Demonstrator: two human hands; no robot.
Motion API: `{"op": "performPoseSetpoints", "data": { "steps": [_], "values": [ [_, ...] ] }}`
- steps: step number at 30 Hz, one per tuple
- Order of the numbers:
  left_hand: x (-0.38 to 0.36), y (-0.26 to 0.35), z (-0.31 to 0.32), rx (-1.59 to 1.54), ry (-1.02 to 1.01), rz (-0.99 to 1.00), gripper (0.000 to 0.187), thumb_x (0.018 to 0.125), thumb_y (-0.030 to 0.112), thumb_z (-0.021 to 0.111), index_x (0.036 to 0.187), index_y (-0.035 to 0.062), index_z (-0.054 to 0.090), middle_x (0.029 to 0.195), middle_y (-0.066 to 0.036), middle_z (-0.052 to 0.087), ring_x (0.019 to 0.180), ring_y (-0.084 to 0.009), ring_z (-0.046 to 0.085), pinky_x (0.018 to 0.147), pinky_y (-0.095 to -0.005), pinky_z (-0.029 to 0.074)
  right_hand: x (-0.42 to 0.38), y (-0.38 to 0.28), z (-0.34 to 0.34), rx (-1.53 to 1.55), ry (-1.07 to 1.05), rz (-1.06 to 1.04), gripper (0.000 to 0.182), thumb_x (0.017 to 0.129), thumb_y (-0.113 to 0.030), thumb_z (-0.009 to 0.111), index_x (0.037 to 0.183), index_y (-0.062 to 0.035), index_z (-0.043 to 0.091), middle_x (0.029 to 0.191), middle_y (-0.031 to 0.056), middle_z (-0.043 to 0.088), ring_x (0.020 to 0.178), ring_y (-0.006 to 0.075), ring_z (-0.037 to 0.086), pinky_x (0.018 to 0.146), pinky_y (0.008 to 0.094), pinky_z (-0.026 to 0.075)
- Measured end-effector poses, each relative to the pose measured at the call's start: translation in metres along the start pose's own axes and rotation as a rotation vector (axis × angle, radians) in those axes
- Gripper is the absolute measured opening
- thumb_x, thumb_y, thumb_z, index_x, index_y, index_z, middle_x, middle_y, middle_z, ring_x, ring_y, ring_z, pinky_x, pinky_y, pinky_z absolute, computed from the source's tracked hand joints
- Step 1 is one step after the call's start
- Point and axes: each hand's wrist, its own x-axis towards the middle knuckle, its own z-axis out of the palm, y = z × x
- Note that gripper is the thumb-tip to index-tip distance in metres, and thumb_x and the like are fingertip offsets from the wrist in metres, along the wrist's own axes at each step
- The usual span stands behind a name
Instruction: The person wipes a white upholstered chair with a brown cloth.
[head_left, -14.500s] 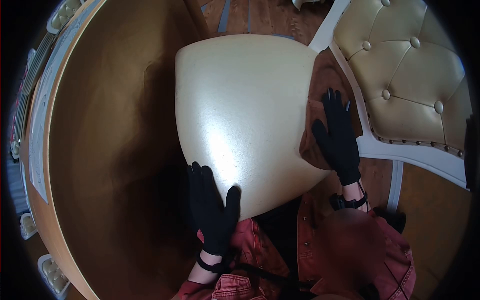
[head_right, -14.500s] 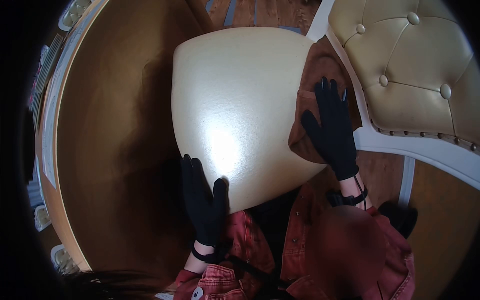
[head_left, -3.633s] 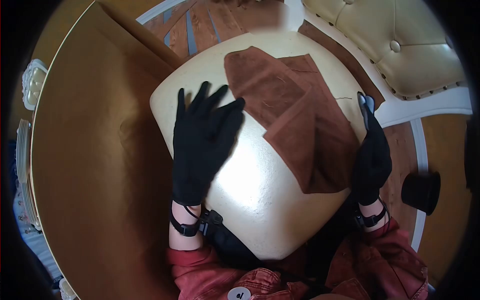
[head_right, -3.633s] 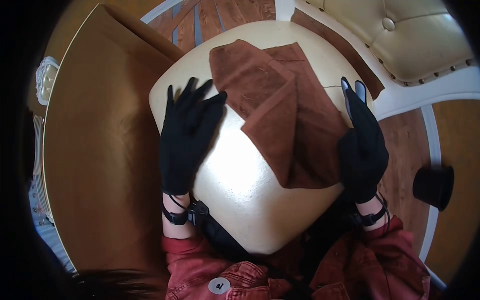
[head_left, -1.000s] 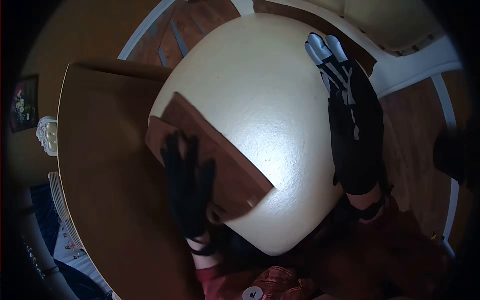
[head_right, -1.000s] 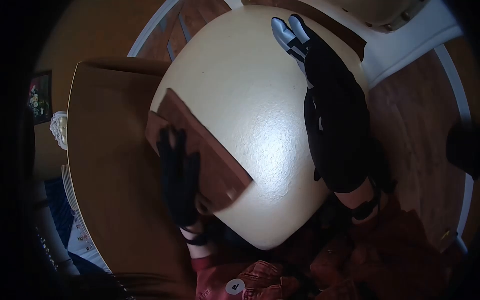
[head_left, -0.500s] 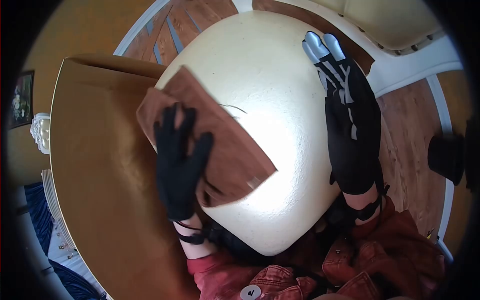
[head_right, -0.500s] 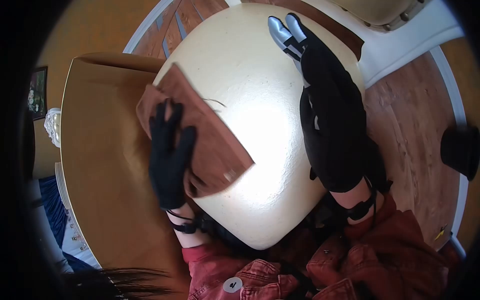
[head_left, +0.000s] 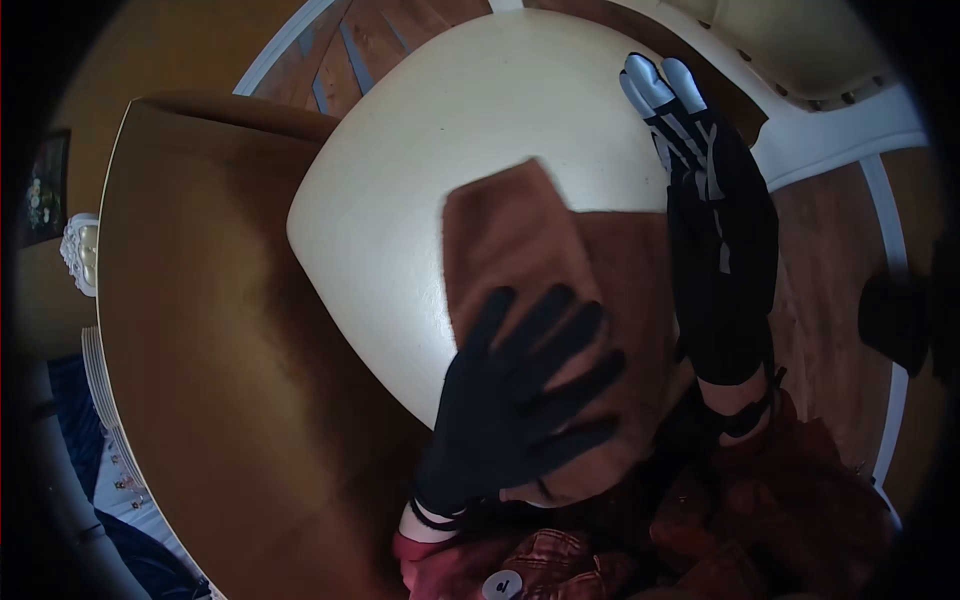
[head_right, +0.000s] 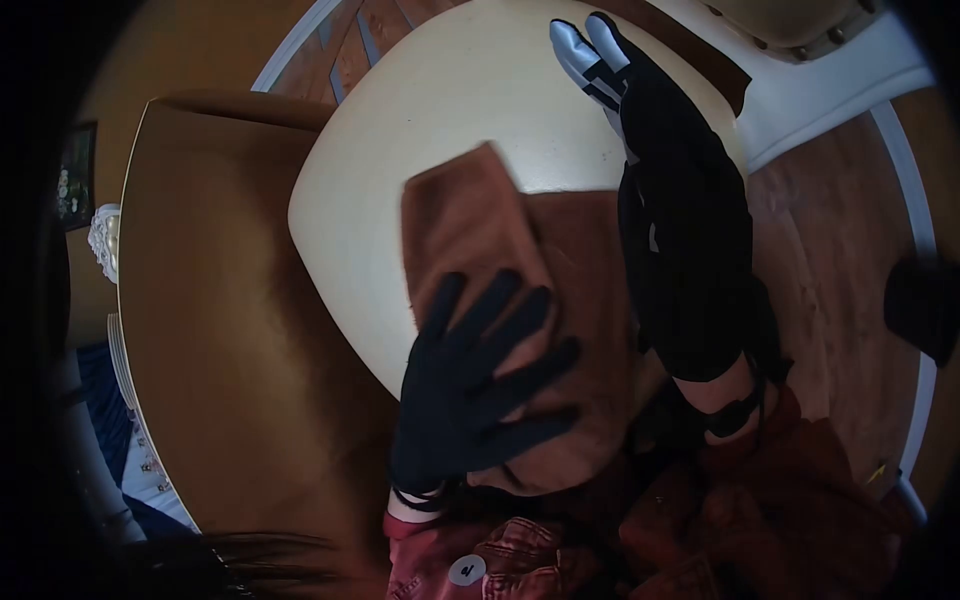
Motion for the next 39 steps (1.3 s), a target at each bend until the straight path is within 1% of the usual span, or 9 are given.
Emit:
{"op": "performPoseSetpoints", "data": {
  "steps": [3, 9, 15, 17, 21, 28, 32, 36, 39],
  "values": [
    [0.013, -0.006, 0.003, -0.135, -0.058, 0.125, 0.055, 0.089, 0.025, 0.085, 0.139, 0.006, 0.073, 0.158, -0.015, 0.059, 0.154, -0.0403, 0.046, 0.131, -0.0566, 0.026, 0.013, -0.028, 0.048, -0.494, -0.246, -0.311, 0.049, 0.116, -0.017, 0.044, 0.163, -0.004, 0.044, 0.164, 0.0205, 0.049, 0.152, 0.0315, 0.049, 0.121, 0.0447, 0.048],
    [-0.021, -0.107, 0.002, 0.204, 0.439, -0.317, 0.042, 0.099, 0.011, 0.076, 0.14, 0.0057, 0.071, 0.154, -0.016, 0.062, 0.147, -0.0351, 0.055, 0.125, -0.0494, 0.04, 0.012, -0.04, 0.044, -1.12, -0.318, -0.589, 0.048, 0.115, -0.01, 0.044, 0.162, 0.0006, 0.043, 0.163, 0.0215, 0.049, 0.15, 0.0315, 0.051, 0.118, 0.0424, 0.05],
    [0.018, -0.047, 0.031, 0.298, 0.445, -0.412, 0.038, 0.103, 0.009, 0.07, 0.141, 0.0046, 0.07, 0.155, -0.014, 0.062, 0.15, -0.0368, 0.051, 0.125, -0.0486, 0.04, 0.051, -0.011, 0.038, -0.311, -0.189, 0.114, 0.043, 0.104, 0.001, 0.058, 0.148, 0.0035, 0.059, 0.143, 0.0173, 0.068, 0.125, 0.0264, 0.07, 0.113, 0.0396, 0.055],
    [0.05, -0.014, 0.026, 0.36, 0.07, 0.046, 0.036, 0.108, 0.011, 0.063, 0.143, 0.0019, 0.068, 0.157, -0.014, 0.061, 0.151, -0.0384, 0.05, 0.126, -0.048, 0.038, 0.054, 0.005, 0.015, -0.174, -0.156, 0.229, 0.043, 0.103, 0.003, 0.06, 0.145, 0.004, 0.062, 0.139, 0.0165, 0.071, 0.121, 0.0256, 0.073, 0.112, 0.0392, 0.055],
    [0.022, -0.015, 0.01, -0.658, 0.351, -0.106, 0.038, 0.111, 0.013, 0.057, 0.145, -0.0019, 0.065, 0.156, -0.013, 0.062, 0.151, -0.039, 0.05, 0.126, -0.0475, 0.037, 0.022, -0.011, 0.056, -0.735, -0.656, -0.207, 0.046, 0.101, -0.014, 0.067, 0.146, -0.0043, 0.063, 0.151, 0.0124, 0.063, 0.137, 0.028, 0.062, 0.121, 0.0464, 0.046],
    [-0.021, -0.089, 0.024, -0.319, 0.717, -0.422, 0.048, 0.116, 0.023, 0.047, 0.151, -0.0097, 0.054, 0.161, -0.018, 0.055, 0.15, -0.0292, 0.05, 0.124, -0.0418, 0.039, -0.006, 0.001, 0.086, -0.919, -1.404, -0.424, 0.05, 0.094, -0.024, 0.075, 0.142, -0.0121, 0.069, 0.156, 0.0106, 0.06, 0.149, 0.0346, 0.053, 0.128, 0.0552, 0.035],
    [-0.024, -0.115, 0.046, -0.276, 0.872, -0.566, 0.047, 0.116, 0.021, 0.043, 0.154, -0.0054, 0.054, 0.164, -0.019, 0.052, 0.15, -0.0301, 0.051, 0.124, -0.0406, 0.038, -0.005, -0.004, 0.077, -1.117, -1.384, -0.546, 0.053, 0.095, -0.021, 0.074, 0.147, -0.0134, 0.067, 0.157, 0.0114, 0.06, 0.151, 0.0372, 0.049, 0.129, 0.0608, 0.031],
    [-0.042, -0.112, 0.041, -0.19, 0.851, -0.527, 0.047, 0.115, 0.018, 0.041, 0.157, -0.001, 0.053, 0.167, -0.019, 0.048, 0.152, -0.0328, 0.048, 0.124, -0.0417, 0.038, 0.022, -0.034, 0.076, -1.744, -0.726, -0.359, 0.054, 0.104, -0.02, 0.067, 0.156, -0.0105, 0.059, 0.162, 0.0137, 0.055, 0.155, 0.033, 0.046, 0.131, 0.0487, 0.029],
    [-0.047, -0.122, 0.054, -0.109, 0.798, -0.531, 0.047, 0.115, 0.017, 0.041, 0.158, 0.0009, 0.052, 0.167, -0.019, 0.047, 0.153, -0.0341, 0.046, 0.125, -0.0421, 0.038, 0.03, -0.043, 0.07, -1.54, -0.42, -0.246, 0.051, 0.106, -0.022, 0.066, 0.155, -0.0109, 0.06, 0.161, 0.0121, 0.057, 0.153, 0.0315, 0.048, 0.13, 0.0456, 0.032]
  ]
}}
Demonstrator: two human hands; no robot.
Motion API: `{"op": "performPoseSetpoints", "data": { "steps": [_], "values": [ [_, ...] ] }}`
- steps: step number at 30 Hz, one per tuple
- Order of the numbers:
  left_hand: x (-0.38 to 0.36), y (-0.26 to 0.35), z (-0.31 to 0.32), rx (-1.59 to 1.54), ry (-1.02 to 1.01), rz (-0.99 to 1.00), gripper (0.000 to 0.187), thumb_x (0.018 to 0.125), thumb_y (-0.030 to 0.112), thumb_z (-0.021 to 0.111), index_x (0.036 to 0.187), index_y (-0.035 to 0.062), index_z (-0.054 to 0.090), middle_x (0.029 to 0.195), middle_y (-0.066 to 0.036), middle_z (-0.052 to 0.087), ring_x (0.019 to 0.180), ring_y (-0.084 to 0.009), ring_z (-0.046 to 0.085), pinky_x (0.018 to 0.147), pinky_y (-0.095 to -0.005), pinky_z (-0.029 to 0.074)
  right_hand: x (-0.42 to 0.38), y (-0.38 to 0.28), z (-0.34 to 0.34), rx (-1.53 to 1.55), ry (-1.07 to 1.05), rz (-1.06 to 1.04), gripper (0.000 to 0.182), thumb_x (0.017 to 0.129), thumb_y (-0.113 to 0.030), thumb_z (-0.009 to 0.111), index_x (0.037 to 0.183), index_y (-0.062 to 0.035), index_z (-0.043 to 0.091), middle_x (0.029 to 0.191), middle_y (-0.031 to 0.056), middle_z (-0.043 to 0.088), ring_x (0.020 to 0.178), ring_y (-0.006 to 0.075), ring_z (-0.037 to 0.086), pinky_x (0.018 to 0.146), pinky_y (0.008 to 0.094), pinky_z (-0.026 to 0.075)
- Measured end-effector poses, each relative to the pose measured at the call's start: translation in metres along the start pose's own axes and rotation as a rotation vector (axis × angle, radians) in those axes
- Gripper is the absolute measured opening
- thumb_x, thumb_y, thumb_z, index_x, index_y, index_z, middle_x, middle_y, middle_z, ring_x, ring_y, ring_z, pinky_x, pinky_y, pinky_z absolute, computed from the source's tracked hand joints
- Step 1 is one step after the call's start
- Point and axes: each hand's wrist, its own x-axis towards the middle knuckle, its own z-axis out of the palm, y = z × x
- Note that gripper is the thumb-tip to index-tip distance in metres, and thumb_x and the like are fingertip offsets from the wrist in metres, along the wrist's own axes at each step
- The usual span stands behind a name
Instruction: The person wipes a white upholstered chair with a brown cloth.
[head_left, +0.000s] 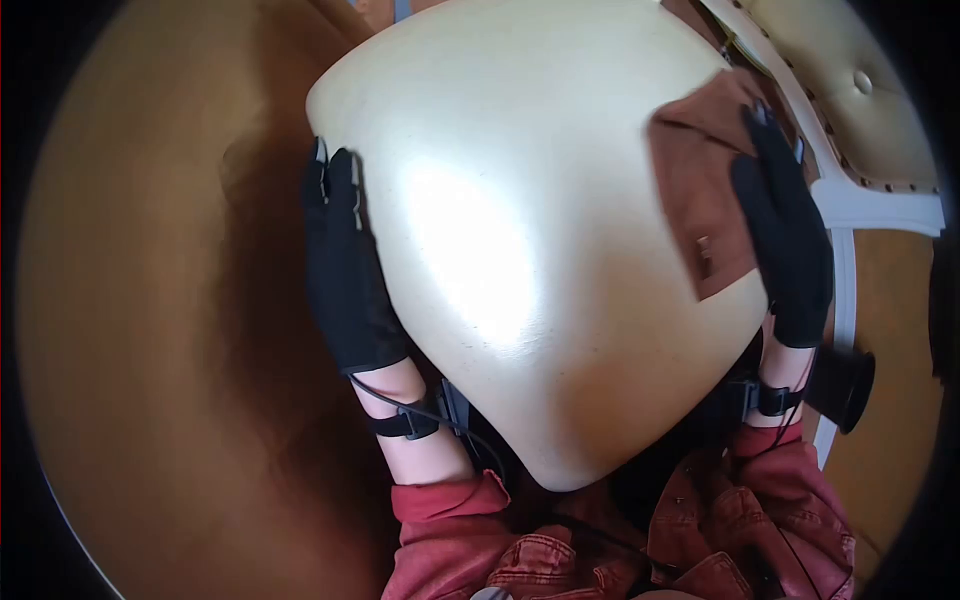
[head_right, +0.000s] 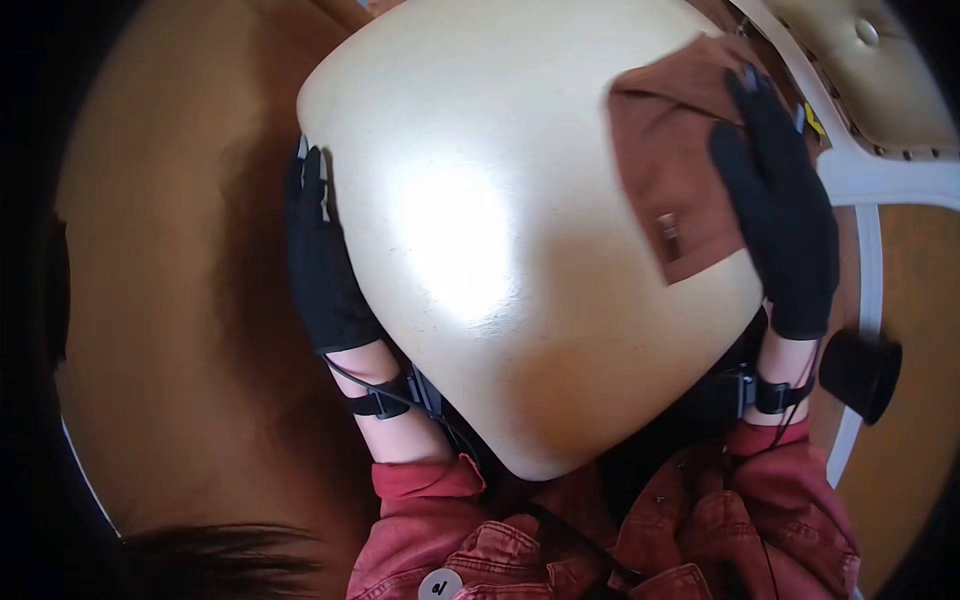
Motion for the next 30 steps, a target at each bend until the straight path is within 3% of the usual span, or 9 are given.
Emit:
{"op": "performPoseSetpoints", "data": {
  "steps": [3, 5, 6, 13, 15, 18, 20, 27, 30],
  "values": [
    [0.01, -0.016, 0.018, 0.095, 0.019, 0.01, 0.048, 0.114, 0.016, 0.042, 0.158, 0.0023, 0.053, 0.166, -0.02, 0.048, 0.154, -0.0353, 0.046, 0.126, -0.0425, 0.037, 0.003, 0.01, -0.002, 0.039, 0.02, 0.029, 0.054, 0.105, -0.02, 0.066, 0.158, -0.0107, 0.056, 0.163, 0.0123, 0.054, 0.155, 0.0309, 0.046, 0.13, 0.0468, 0.03],
    [0.014, -0.02, 0.024, 0.048, 0.029, 0.032, 0.048, 0.113, 0.015, 0.042, 0.157, 0.002, 0.054, 0.166, -0.02, 0.048, 0.155, -0.0349, 0.045, 0.126, -0.0425, 0.037, 0.002, 0.009, 0.002, -0.438, -0.17, -0.368, 0.051, 0.105, -0.02, 0.064, 0.156, -0.0115, 0.058, 0.162, 0.0108, 0.055, 0.154, 0.0296, 0.046, 0.132, 0.0478, 0.027],
    [0.011, -0.021, 0.026, 0.022, 0.017, 0.038, 0.048, 0.113, 0.014, 0.042, 0.157, 0.0018, 0.054, 0.166, -0.02, 0.048, 0.155, -0.0346, 0.045, 0.126, -0.0426, 0.036, -0.008, 0.009, 0.008, -0.423, -0.191, -0.336, 0.051, 0.105, -0.02, 0.064, 0.156, -0.0115, 0.058, 0.162, 0.0108, 0.055, 0.154, 0.0296, 0.046, 0.132, 0.0478, 0.027],
    [0.027, 0.022, 0.029, -0.173, -0.046, -0.021, 0.047, 0.113, 0.013, 0.043, 0.157, 0.0011, 0.054, 0.164, -0.02, 0.05, 0.155, -0.034, 0.044, 0.126, -0.0422, 0.036, -0.015, -0.049, 0.052, -0.07, -0.733, -1.009, 0.059, 0.118, -0.04, 0.038, 0.172, -0.0172, 0.028, 0.173, 0.0118, 0.037, 0.16, 0.0291, 0.035, 0.134, 0.0508, 0.025],
    [0.001, -0.002, -0.018, -0.205, -0.039, -0.014, 0.047, 0.112, 0.013, 0.044, 0.157, 0.0006, 0.053, 0.164, -0.02, 0.051, 0.155, -0.0341, 0.044, 0.126, -0.042, 0.036, -0.034, -0.078, 0.055, -0.173, -0.624, -0.891, 0.058, 0.117, -0.035, 0.041, 0.171, -0.0152, 0.031, 0.172, 0.0119, 0.039, 0.16, 0.0286, 0.036, 0.133, 0.0488, 0.027],
    [-0.001, -0.011, -0.023, -0.105, -0.046, -0.029, 0.047, 0.112, 0.015, 0.047, 0.157, 0.0017, 0.054, 0.164, -0.019, 0.051, 0.154, -0.0324, 0.046, 0.125, -0.0406, 0.037, -0.002, -0.026, 0.026, -0.429, -0.301, -0.507, 0.054, 0.115, -0.022, 0.048, 0.167, -0.0091, 0.041, 0.17, 0.012, 0.044, 0.159, 0.0273, 0.039, 0.131, 0.0429, 0.033],
    [0.002, -0.019, -0.024, -0.048, -0.028, -0.029, 0.047, 0.112, 0.016, 0.049, 0.157, 0.0024, 0.054, 0.164, -0.019, 0.052, 0.153, -0.0312, 0.046, 0.124, -0.0396, 0.038, 0.001, 0.026, 0.003, 0.094, -0.22, -0.122, 0.054, 0.115, -0.013, 0.045, 0.168, -0.0053, 0.037, 0.172, 0.0123, 0.041, 0.159, 0.0247, 0.039, 0.131, 0.0356, 0.034],
    [0.01, -0.045, -0.011, 0.118, 0.014, -0.033, 0.048, 0.112, 0.021, 0.057, 0.158, 0.005, 0.054, 0.164, -0.017, 0.052, 0.15, -0.0271, 0.049, 0.12, -0.0363, 0.042, -0.041, 0.022, 0.029, -0.246, -0.21, -0.181, 0.055, 0.118, -0.018, 0.038, 0.169, -0.0027, 0.031, 0.175, 0.0127, 0.036, 0.16, 0.0226, 0.037, 0.131, 0.0331, 0.033],
    [0.009, -0.05, 0.01, 0.174, 0.03, -0.017, 0.049, 0.112, 0.023, 0.06, 0.158, 0.006, 0.054, 0.164, -0.016, 0.052, 0.149, -0.0254, 0.051, 0.119, -0.0348, 0.043, -0.061, -0.051, 0.101, 0.553, -0.765, -0.484, 0.062, 0.118, -0.035, 0.033, 0.175, -0.0186, 0.016, 0.179, 0.0108, 0.023, 0.165, 0.0302, 0.024, 0.133, 0.0463, 0.027]
  ]
}}
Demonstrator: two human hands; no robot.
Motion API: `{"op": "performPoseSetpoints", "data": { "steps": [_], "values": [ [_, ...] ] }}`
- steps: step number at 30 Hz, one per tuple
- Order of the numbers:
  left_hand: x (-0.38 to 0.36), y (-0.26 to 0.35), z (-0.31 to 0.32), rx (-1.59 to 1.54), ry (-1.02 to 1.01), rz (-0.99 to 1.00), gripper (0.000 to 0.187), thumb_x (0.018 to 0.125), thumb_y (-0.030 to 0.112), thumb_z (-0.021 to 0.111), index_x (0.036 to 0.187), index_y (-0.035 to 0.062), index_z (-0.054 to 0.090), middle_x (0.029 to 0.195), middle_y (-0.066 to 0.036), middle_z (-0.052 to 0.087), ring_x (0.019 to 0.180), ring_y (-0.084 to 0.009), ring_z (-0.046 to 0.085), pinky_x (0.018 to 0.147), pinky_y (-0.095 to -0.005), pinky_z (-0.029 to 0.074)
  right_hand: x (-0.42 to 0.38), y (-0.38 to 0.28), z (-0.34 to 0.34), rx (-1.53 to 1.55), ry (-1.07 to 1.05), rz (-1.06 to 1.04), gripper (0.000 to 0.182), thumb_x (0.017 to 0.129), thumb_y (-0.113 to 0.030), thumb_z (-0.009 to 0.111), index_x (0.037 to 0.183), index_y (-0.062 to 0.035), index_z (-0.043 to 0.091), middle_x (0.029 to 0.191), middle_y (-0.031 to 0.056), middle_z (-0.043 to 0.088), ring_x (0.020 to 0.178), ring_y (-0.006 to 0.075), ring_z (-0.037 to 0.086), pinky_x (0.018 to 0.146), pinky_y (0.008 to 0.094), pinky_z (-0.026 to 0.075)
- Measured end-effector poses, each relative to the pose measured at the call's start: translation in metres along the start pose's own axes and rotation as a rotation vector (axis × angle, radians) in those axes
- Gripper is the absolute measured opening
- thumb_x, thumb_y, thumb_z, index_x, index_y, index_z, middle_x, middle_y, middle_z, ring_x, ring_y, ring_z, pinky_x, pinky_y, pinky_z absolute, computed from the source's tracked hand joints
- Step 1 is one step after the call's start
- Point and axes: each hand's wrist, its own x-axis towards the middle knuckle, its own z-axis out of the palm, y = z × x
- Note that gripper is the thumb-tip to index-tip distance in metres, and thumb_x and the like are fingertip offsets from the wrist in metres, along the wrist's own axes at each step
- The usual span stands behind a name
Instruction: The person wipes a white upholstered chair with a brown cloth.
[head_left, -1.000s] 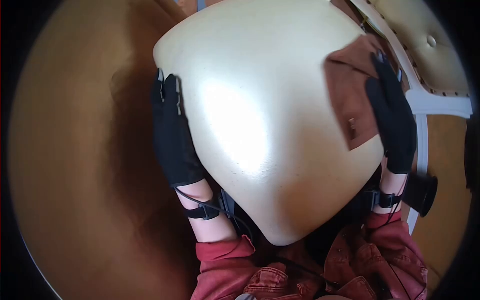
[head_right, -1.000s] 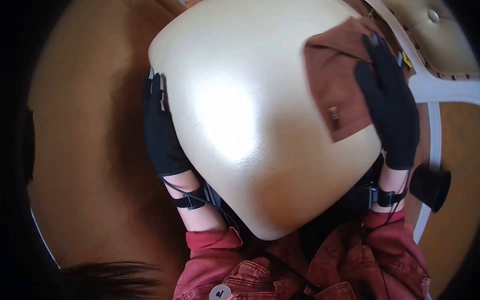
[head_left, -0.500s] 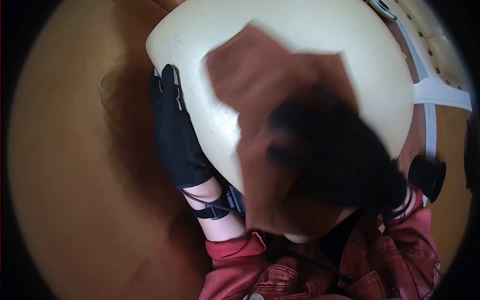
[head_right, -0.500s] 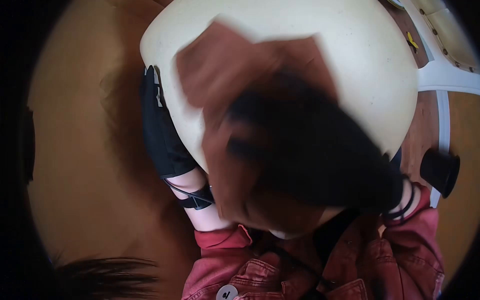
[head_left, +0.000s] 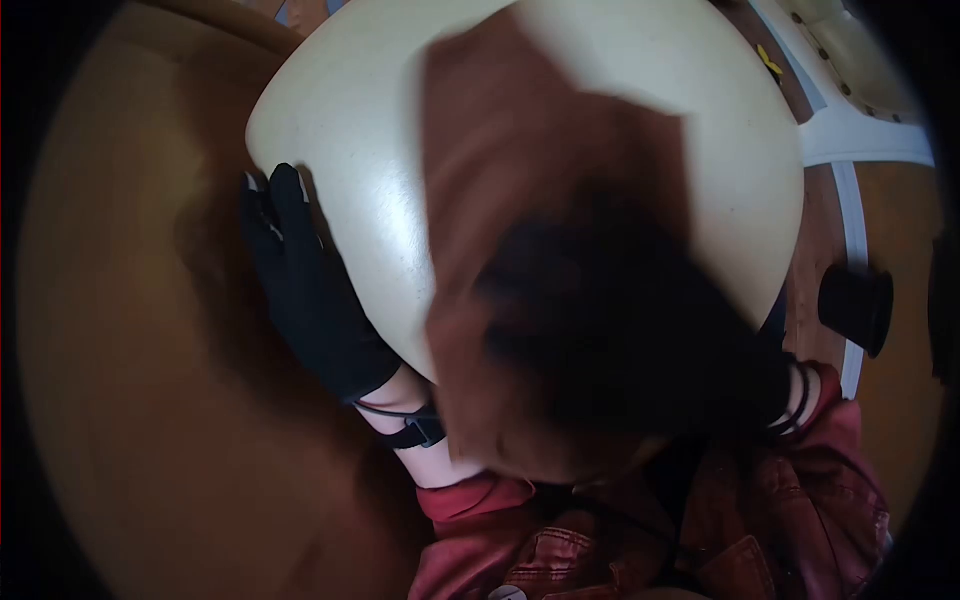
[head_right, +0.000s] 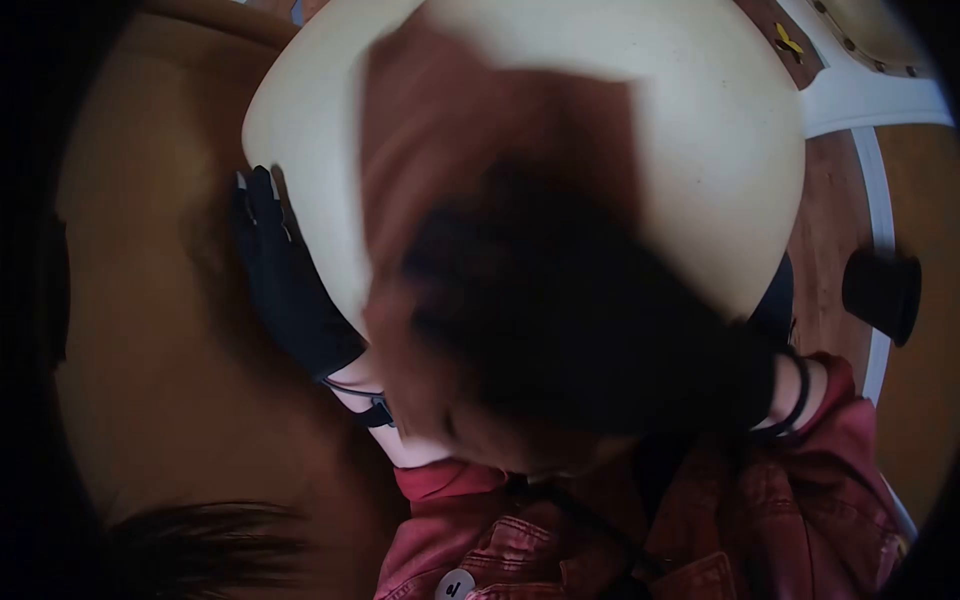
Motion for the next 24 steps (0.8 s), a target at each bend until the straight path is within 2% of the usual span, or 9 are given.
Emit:
{"op": "performPoseSetpoints", "data": {
  "steps": [4, 7, 9, 11, 16, 18, 20, 22, 24],
  "values": [
    [0.024, -0.027, -0.003, -0.46, 0.007, -0.374, 0.048, 0.11, 0.025, 0.065, 0.154, 0.0057, 0.059, 0.158, -0.013, 0.06, 0.145, -0.0232, 0.056, 0.117, -0.0328, 0.044, 0.05, 0.012, 0.024, -0.451, 0.058, 0.006, 0.057, 0.107, -0.032, 0.051, 0.16, -0.0153, 0.039, 0.166, 0.0108, 0.042, 0.158, 0.033, 0.037, 0.132, 0.0508, 0.027],
    [0.016, 0.0, -0.027, -0.417, -0.008, -0.201, 0.044, 0.109, 0.023, 0.066, 0.15, 0.0054, 0.063, 0.153, -0.011, 0.065, 0.142, -0.0231, 0.059, 0.118, -0.0338, 0.043, 0.025, -0.027, -0.015, -0.861, 0.113, -0.044, 0.053, 0.096, -0.029, 0.07, 0.146, -0.0119, 0.063, 0.152, 0.0107, 0.06, 0.15, 0.0358, 0.049, 0.131, 0.0552, 0.028],
    [0.021, -0.006, -0.031, -0.375, -0.021, -0.107, 0.042, 0.109, 0.023, 0.066, 0.148, 0.0052, 0.065, 0.151, -0.01, 0.067, 0.14, -0.0231, 0.061, 0.119, -0.0344, 0.043, 0.01, -0.003, -0.049, -0.822, 0.35, 0.136, 0.055, 0.094, -0.029, 0.071, 0.146, -0.0116, 0.063, 0.15, 0.011, 0.062, 0.149, 0.0357, 0.05, 0.131, 0.0553, 0.029],
    [0.028, -0.021, -0.022, -0.408, -0.046, -0.055, 0.04, 0.109, 0.023, 0.065, 0.145, 0.0045, 0.067, 0.146, -0.009, 0.071, 0.139, -0.0225, 0.062, 0.12, -0.035, 0.041, 0.001, 0.008, -0.059, -0.472, 0.624, 0.4, 0.055, 0.108, -0.01, 0.057, 0.162, -0.0078, 0.049, 0.165, 0.0117, 0.052, 0.154, 0.0247, 0.048, 0.131, 0.0405, 0.034],
    [0.042, -0.05, -0.019, -0.434, -0.047, 0.02, 0.041, 0.11, 0.023, 0.065, 0.145, 0.0029, 0.067, 0.144, -0.01, 0.072, 0.138, -0.0214, 0.063, 0.123, -0.0368, 0.039, 0.013, 0.017, -0.047, -0.608, 0.699, 0.358, 0.055, 0.11, -0.01, 0.055, 0.164, -0.0068, 0.046, 0.167, 0.0121, 0.049, 0.157, 0.0239, 0.044, 0.133, 0.0389, 0.03],
    [0.05, -0.058, -0.02, -0.46, -0.053, 0.009, 0.04, 0.11, 0.023, 0.065, 0.145, 0.0027, 0.067, 0.144, -0.01, 0.072, 0.137, -0.0213, 0.064, 0.123, -0.0372, 0.038, 0.035, 0.024, -0.03, -1.005, 0.381, 0.255, 0.059, 0.109, -0.02, 0.056, 0.165, -0.0074, 0.043, 0.168, 0.0119, 0.047, 0.157, 0.0224, 0.043, 0.135, 0.0405, 0.026],
    [0.055, -0.066, -0.024, -0.491, -0.063, -0.031, 0.04, 0.109, 0.022, 0.065, 0.144, 0.0024, 0.067, 0.144, -0.01, 0.072, 0.136, -0.021, 0.065, 0.125, -0.038, 0.037, 0.09, -0.015, 0.014, -0.73, 0.232, 0.276, 0.07, 0.103, -0.032, 0.065, 0.164, -0.0074, 0.043, 0.168, 0.0112, 0.048, 0.157, 0.026, 0.042, 0.136, 0.0486, 0.022],
    [0.06, -0.062, -0.036, -0.462, -0.098, -0.059, 0.039, 0.109, 0.021, 0.065, 0.144, 0.0021, 0.067, 0.144, -0.01, 0.072, 0.136, -0.0213, 0.065, 0.124, -0.0383, 0.038, 0.121, -0.012, 0.046, -0.65, 0.044, -0.085, 0.073, 0.095, -0.034, 0.073, 0.161, -0.0092, 0.05, 0.166, 0.0115, 0.049, 0.156, 0.0329, 0.043, 0.133, 0.0576, 0.023],
    [0.067, -0.062, -0.049, -0.404, -0.137, -0.133, 0.038, 0.109, 0.018, 0.065, 0.143, 0.0014, 0.067, 0.144, -0.01, 0.072, 0.135, -0.0219, 0.065, 0.123, -0.0388, 0.04, 0.128, -0.016, 0.056, -0.526, 0.031, -0.115, 0.07, 0.096, -0.034, 0.073, 0.158, -0.0101, 0.053, 0.166, 0.0118, 0.049, 0.156, 0.0344, 0.043, 0.132, 0.0592, 0.024]
  ]
}}
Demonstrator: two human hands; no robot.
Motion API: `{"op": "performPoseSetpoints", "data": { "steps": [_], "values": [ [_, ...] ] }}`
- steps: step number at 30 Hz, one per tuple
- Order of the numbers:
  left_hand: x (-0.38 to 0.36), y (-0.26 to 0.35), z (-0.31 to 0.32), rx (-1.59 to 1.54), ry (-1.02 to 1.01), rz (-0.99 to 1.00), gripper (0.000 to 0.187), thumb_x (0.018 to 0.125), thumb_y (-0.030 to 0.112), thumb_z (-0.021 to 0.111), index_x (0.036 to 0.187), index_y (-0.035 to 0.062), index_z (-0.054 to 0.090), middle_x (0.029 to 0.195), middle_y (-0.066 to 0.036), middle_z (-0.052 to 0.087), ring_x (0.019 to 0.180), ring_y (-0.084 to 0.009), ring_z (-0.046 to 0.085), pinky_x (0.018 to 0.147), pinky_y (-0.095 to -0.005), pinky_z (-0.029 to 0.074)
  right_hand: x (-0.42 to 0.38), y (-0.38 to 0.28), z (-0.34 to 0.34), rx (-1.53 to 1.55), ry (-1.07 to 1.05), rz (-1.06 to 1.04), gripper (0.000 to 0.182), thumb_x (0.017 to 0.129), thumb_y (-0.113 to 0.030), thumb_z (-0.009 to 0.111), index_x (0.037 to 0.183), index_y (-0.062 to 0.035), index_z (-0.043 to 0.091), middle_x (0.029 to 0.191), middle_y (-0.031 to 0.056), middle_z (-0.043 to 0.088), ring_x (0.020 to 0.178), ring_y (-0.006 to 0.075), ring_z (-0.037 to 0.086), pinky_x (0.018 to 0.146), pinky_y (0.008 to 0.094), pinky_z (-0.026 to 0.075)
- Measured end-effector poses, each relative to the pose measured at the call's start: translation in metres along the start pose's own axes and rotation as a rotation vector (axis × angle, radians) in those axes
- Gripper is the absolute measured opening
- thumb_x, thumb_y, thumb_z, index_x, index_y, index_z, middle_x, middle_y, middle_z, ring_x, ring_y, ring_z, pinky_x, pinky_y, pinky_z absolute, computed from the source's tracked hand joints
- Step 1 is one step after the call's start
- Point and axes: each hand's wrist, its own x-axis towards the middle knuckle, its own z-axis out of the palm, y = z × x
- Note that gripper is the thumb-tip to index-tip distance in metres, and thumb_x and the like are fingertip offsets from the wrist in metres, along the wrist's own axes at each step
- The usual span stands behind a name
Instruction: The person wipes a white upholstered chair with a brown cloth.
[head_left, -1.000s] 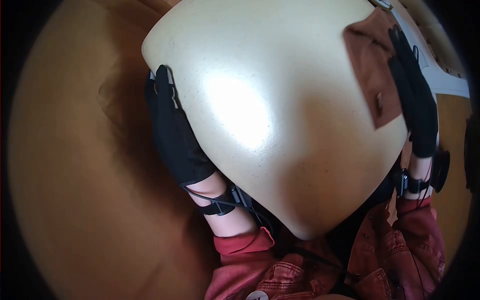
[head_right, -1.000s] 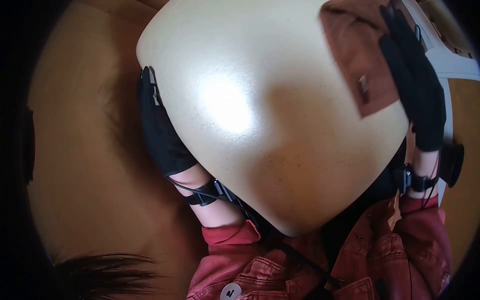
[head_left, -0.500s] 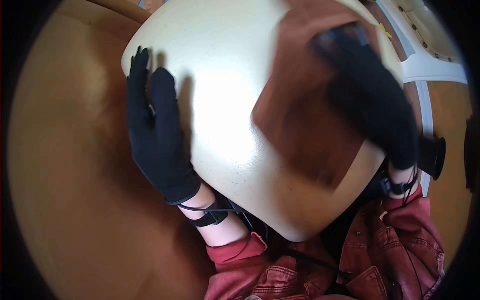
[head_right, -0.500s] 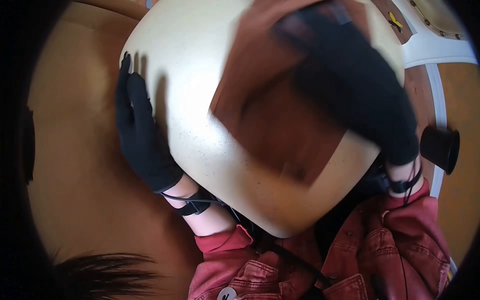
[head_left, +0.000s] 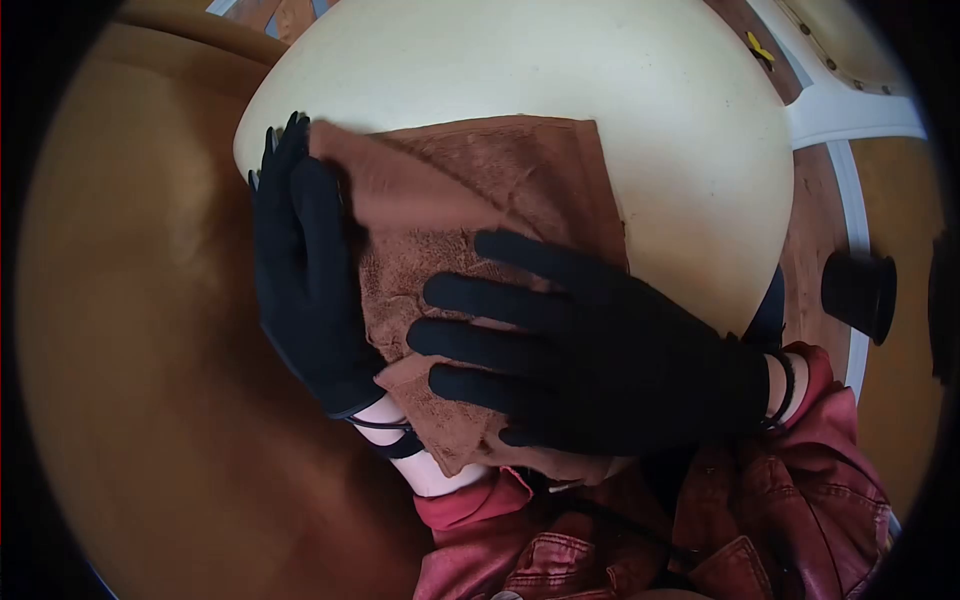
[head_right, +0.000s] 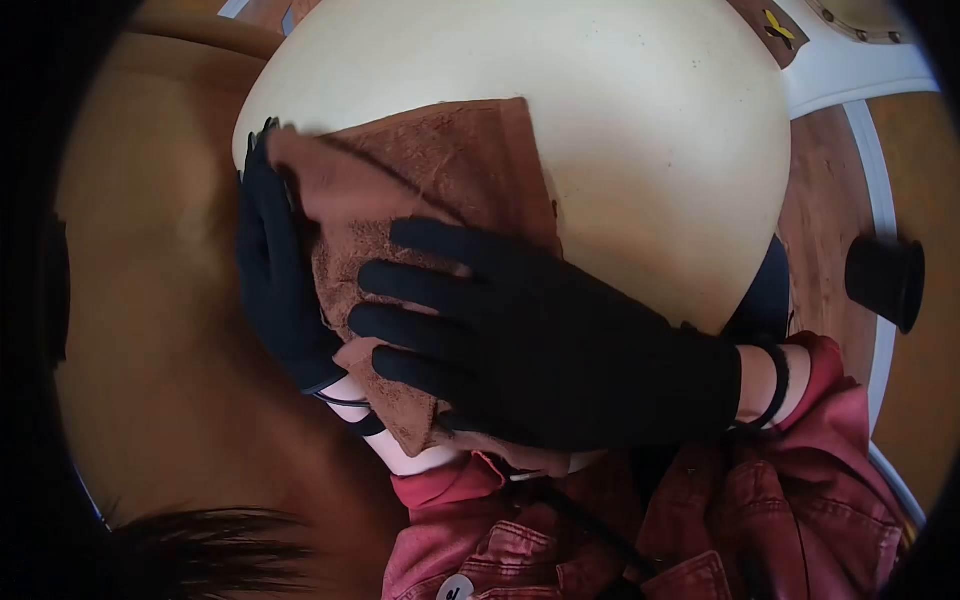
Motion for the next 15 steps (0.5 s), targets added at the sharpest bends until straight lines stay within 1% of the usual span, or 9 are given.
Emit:
{"op": "performPoseSetpoints", "data": {
  "steps": [1, 3, 5, 7, 8, 9, 11, 13, 15],
  "values": [
    [0.004, -0.008, -0.003, 0.005, 0.008, -0.003, 0.038, 0.109, 0.018, 0.065, 0.143, 0.0014, 0.067, 0.144, -0.01, 0.072, 0.135, -0.0219, 0.065, 0.123, -0.0388, 0.04, 0.005, -0.003, 0.003, 0.123, -0.002, -0.029, 0.066, 0.096, -0.033, 0.072, 0.156, -0.0109, 0.055, 0.165, 0.012, 0.049, 0.156, 0.0359, 0.043, 0.131, 0.0608, 0.026],
    [0.014, -0.034, -0.007, 0.051, 0.018, 0.145, 0.036, 0.109, 0.017, 0.065, 0.141, 0.0008, 0.068, 0.143, -0.01, 0.072, 0.135, -0.0224, 0.065, 0.121, -0.0388, 0.043, 0.015, 0.002, 0.003, 0.254, -0.012, -0.073, 0.063, 0.097, -0.033, 0.072, 0.154, -0.0118, 0.058, 0.165, 0.0122, 0.05, 0.156, 0.0374, 0.042, 0.13, 0.0624, 0.027],
    [0.023, -0.049, -0.016, 0.087, 0.029, 0.213, 0.035, 0.109, 0.016, 0.065, 0.141, 0.0005, 0.068, 0.143, -0.01, 0.072, 0.135, -0.0227, 0.066, 0.12, -0.0388, 0.044, 0.019, 0.027, -0.018, -0.292, 0.064, 0.081, 0.056, 0.097, -0.028, 0.073, 0.15, -0.0125, 0.062, 0.162, 0.0128, 0.054, 0.154, 0.0361, 0.046, 0.129, 0.0564, 0.032],
    [0.032, -0.055, -0.021, 0.303, 0.043, 0.36, 0.034, 0.108, 0.014, 0.066, 0.139, -0.0002, 0.069, 0.143, -0.011, 0.072, 0.135, -0.0238, 0.066, 0.118, -0.0387, 0.046, 0.021, 0.044, -0.035, -0.286, 0.219, 0.471, 0.05, 0.103, -0.019, 0.068, 0.152, -0.0101, 0.06, 0.161, 0.0132, 0.056, 0.152, 0.0339, 0.049, 0.128, 0.0459, 0.037],
    [0.037, -0.058, -0.024, 0.408, 0.048, 0.434, 0.034, 0.107, 0.014, 0.066, 0.138, -0.0005, 0.07, 0.142, -0.011, 0.072, 0.135, -0.0244, 0.066, 0.117, -0.0386, 0.047, 0.003, 0.063, -0.043, -0.449, 0.213, 0.395, 0.05, 0.105, -0.012, 0.064, 0.154, -0.0095, 0.058, 0.162, 0.0131, 0.055, 0.152, 0.0326, 0.049, 0.127, 0.0413, 0.038],
    [0.001, -0.076, 0.024, 0.421, 0.054, 0.445, 0.034, 0.107, 0.014, 0.066, 0.138, -0.0005, 0.07, 0.142, -0.011, 0.072, 0.135, -0.0244, 0.066, 0.117, -0.0386, 0.047, -0.068, 0.107, -0.018, -0.608, 0.223, 0.315, 0.05, 0.107, -0.006, 0.061, 0.156, -0.0088, 0.056, 0.162, 0.013, 0.055, 0.152, 0.0314, 0.05, 0.126, 0.0366, 0.039],
    [0.009, -0.098, 0.034, 0.284, 0.069, 0.354, 0.032, 0.107, 0.013, 0.067, 0.136, 0.0006, 0.071, 0.141, -0.011, 0.073, 0.135, -0.0262, 0.066, 0.118, -0.0389, 0.047, -0.072, 0.125, -0.003, -0.591, 0.288, 0.372, 0.05, 0.107, -0.003, 0.058, 0.157, -0.0077, 0.054, 0.164, 0.0129, 0.054, 0.154, 0.0305, 0.048, 0.126, 0.0356, 0.039],
    [-0.006, -0.046, 0.035, 0.212, 0.076, 0.315, 0.031, 0.107, 0.012, 0.067, 0.135, 0.0012, 0.071, 0.14, -0.011, 0.073, 0.135, -0.0271, 0.066, 0.118, -0.039, 0.047, -0.103, 0.1, -0.041, -0.573, 0.357, 0.431, 0.051, 0.108, -0.001, 0.056, 0.159, -0.0065, 0.052, 0.165, 0.0128, 0.052, 0.155, 0.0297, 0.046, 0.126, 0.0346, 0.039],
    [-0.02, 0.0, 0.035, 0.181, 0.092, 0.267, 0.029, 0.107, 0.012, 0.067, 0.133, 0.0021, 0.072, 0.139, -0.012, 0.074, 0.135, -0.0291, 0.066, 0.118, -0.0394, 0.047, -0.124, 0.076, -0.065, -0.461, 0.366, 0.517, 0.052, 0.109, -0.006, 0.058, 0.16, -0.006, 0.05, 0.166, 0.0123, 0.051, 0.156, 0.0297, 0.045, 0.127, 0.0364, 0.037]
  ]
}}
